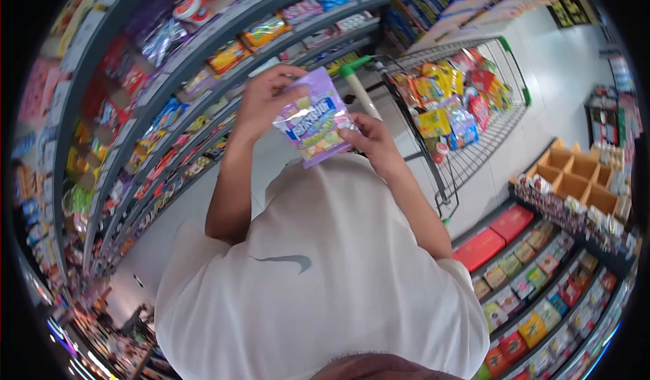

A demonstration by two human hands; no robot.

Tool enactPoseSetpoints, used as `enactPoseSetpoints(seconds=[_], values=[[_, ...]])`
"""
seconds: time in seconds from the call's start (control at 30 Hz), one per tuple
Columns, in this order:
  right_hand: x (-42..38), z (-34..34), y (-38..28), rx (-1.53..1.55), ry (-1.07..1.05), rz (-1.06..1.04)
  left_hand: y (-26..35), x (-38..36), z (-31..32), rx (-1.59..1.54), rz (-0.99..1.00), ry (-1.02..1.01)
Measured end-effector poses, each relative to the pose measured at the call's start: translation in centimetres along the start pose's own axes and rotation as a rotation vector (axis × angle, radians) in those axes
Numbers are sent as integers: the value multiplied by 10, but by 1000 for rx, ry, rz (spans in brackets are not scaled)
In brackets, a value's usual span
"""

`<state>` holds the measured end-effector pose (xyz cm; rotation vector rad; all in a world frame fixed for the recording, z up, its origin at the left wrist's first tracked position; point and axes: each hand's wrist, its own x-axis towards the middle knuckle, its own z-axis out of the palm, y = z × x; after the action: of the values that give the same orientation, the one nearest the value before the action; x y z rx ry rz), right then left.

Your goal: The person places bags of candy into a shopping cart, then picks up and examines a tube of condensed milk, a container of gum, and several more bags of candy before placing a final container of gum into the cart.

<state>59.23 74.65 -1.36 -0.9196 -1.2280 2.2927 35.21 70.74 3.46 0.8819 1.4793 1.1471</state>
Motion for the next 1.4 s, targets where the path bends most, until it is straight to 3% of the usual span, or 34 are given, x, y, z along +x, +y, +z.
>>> enactPoseSetpoints(seconds=[0.13,0.27,0.37,0.87,1.4], values=[[-4,-12,-4,207,73,3,-7,1,17,-250,87,72],[-4,-27,2,450,99,-58,-25,-1,33,-352,-50,-111],[-5,-28,-1,529,110,-101,-31,-5,49,-221,-84,-206],[-11,-32,4,251,103,-59,-26,-10,55,-193,-111,-232],[-26,-33,5,309,132,-149,-28,-9,66,-236,-65,-270]])
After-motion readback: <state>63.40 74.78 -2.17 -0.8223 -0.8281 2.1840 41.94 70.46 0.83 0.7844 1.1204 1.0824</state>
